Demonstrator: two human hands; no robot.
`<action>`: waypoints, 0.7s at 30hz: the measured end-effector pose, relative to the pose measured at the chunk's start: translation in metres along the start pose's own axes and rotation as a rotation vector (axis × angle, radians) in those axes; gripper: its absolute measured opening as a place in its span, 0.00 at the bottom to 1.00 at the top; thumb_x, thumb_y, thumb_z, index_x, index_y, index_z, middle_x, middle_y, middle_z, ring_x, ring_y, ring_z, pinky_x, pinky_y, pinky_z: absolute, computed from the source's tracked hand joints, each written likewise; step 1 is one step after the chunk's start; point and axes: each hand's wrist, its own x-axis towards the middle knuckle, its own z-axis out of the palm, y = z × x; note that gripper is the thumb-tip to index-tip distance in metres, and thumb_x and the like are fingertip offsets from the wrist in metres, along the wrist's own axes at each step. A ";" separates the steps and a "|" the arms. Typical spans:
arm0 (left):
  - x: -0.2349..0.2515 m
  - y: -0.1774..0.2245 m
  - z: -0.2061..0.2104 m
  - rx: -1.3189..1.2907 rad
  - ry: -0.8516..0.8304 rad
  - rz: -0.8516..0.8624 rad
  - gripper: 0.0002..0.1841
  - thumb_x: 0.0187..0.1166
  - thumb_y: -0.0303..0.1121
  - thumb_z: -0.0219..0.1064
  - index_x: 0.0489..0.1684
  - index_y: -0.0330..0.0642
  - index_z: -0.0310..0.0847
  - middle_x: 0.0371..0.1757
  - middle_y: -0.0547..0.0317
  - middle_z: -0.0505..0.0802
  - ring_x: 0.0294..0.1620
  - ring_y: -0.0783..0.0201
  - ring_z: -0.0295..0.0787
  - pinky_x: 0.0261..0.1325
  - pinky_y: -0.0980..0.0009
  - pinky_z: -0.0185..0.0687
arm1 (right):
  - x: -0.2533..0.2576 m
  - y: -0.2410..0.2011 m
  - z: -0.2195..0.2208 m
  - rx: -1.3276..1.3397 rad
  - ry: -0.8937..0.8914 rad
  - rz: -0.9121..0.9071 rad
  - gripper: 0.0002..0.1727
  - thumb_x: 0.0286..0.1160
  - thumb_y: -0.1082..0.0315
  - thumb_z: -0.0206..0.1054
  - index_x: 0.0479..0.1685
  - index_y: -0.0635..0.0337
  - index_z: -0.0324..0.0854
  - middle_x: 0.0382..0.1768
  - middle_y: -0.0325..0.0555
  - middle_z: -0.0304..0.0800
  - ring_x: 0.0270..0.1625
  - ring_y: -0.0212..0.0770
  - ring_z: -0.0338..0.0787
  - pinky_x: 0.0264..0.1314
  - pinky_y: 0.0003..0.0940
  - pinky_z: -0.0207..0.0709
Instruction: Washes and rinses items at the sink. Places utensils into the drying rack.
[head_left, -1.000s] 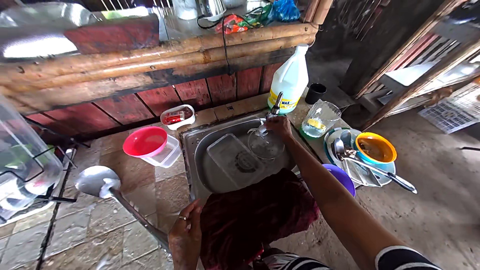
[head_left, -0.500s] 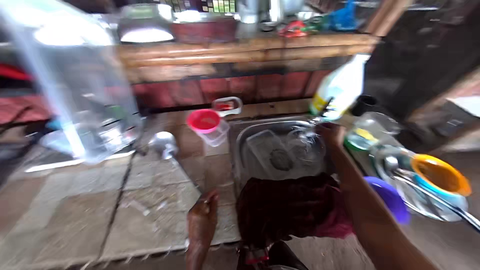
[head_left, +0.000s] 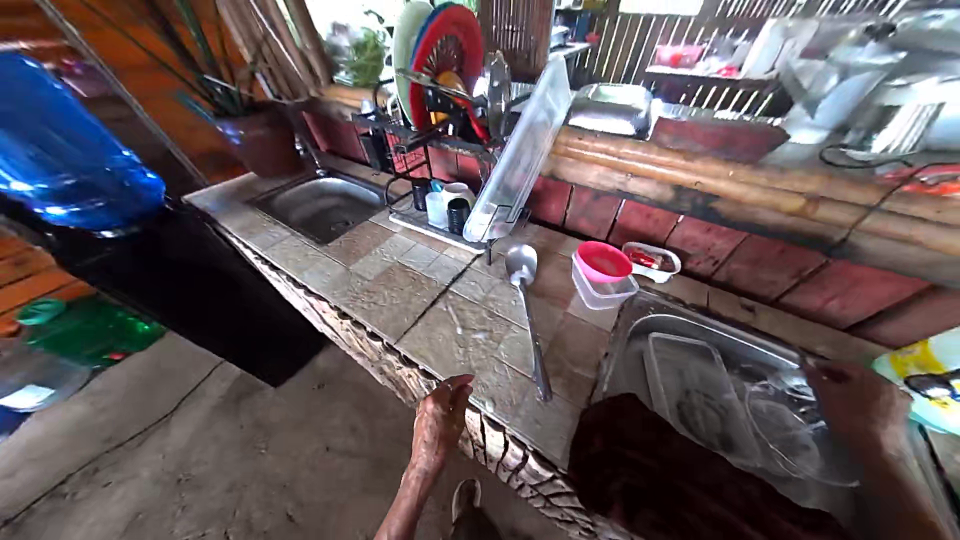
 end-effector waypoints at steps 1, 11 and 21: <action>0.004 -0.005 -0.002 0.029 0.012 -0.014 0.15 0.86 0.31 0.62 0.63 0.37 0.87 0.50 0.47 0.97 0.48 0.53 0.95 0.58 0.52 0.87 | 0.000 -0.029 0.000 -0.041 -0.009 -0.091 0.17 0.83 0.70 0.64 0.56 0.80 0.83 0.55 0.82 0.84 0.61 0.80 0.83 0.68 0.78 0.67; 0.085 -0.098 -0.017 0.218 0.085 0.295 0.13 0.80 0.25 0.63 0.55 0.38 0.93 0.57 0.43 0.94 0.60 0.45 0.92 0.63 0.50 0.87 | -0.067 -0.364 0.133 0.008 0.168 -1.183 0.09 0.74 0.77 0.66 0.46 0.71 0.90 0.44 0.65 0.91 0.44 0.61 0.95 0.46 0.49 0.91; 0.229 -0.191 -0.094 0.076 0.051 0.284 0.14 0.83 0.29 0.62 0.57 0.36 0.92 0.59 0.43 0.94 0.64 0.44 0.90 0.69 0.49 0.83 | -0.054 -0.679 0.288 0.293 -0.223 -0.945 0.11 0.79 0.71 0.67 0.49 0.69 0.90 0.48 0.61 0.93 0.52 0.56 0.93 0.62 0.50 0.84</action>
